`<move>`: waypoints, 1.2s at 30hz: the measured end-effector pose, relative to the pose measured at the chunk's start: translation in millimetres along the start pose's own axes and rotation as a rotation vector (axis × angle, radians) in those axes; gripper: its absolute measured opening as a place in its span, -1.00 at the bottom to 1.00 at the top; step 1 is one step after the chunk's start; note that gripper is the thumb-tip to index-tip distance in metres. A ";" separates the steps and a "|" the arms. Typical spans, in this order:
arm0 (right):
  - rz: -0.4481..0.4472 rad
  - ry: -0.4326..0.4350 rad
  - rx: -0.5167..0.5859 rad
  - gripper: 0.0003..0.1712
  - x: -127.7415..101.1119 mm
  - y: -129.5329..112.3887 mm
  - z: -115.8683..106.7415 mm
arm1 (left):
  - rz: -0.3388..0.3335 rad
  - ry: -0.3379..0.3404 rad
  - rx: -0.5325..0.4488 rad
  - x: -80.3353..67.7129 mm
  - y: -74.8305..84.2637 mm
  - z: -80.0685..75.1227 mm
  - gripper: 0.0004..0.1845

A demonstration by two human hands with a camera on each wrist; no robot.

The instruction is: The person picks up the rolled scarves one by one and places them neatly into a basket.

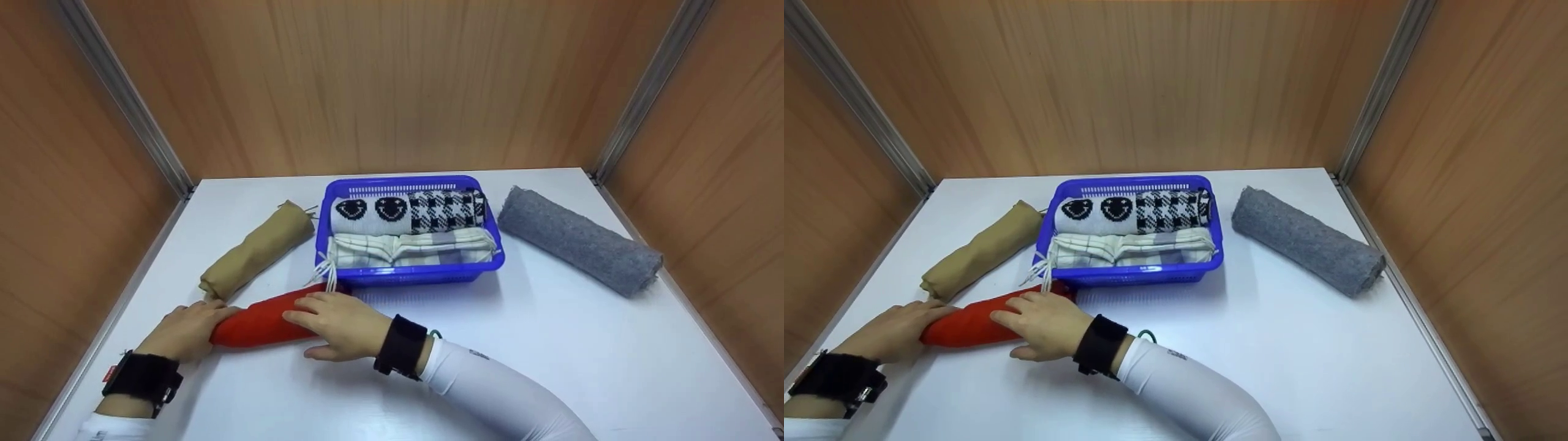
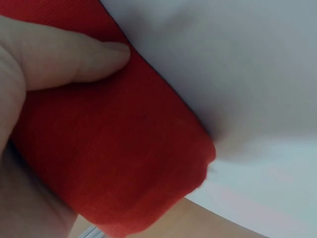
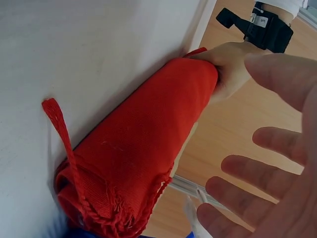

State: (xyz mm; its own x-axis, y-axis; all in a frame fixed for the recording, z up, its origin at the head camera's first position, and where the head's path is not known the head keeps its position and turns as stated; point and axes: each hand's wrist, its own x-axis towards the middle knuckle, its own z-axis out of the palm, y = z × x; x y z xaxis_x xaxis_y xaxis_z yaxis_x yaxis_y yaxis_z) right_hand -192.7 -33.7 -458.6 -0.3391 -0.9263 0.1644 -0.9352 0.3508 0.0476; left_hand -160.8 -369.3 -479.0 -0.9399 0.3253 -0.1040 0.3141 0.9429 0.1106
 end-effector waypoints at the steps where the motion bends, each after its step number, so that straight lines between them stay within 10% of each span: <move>1: 0.002 -0.003 0.000 -0.17 1.5 0.8 0.8 | -0.011 -0.008 -0.016 -0.1 -0.2 0.2 -0.30; 11: 0.054 -0.057 -0.007 -0.11 14.3 4.2 10.8 | -0.123 -0.081 -0.173 0.3 -2.7 1.1 -0.15; 36: 0.220 -0.214 0.045 0.09 33.6 16.5 30.3 | -0.085 -0.022 -0.135 0.7 2.3 -0.2 -0.19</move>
State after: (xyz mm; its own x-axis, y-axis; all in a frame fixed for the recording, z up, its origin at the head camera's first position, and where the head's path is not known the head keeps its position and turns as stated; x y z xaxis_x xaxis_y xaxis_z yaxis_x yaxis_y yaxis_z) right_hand -222.6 -63.2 -482.1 -0.5431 -0.8384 -0.0453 -0.8390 0.5441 -0.0109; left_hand -160.8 -366.9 -478.7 -0.9587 0.2474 -0.1406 0.2110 0.9495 0.2324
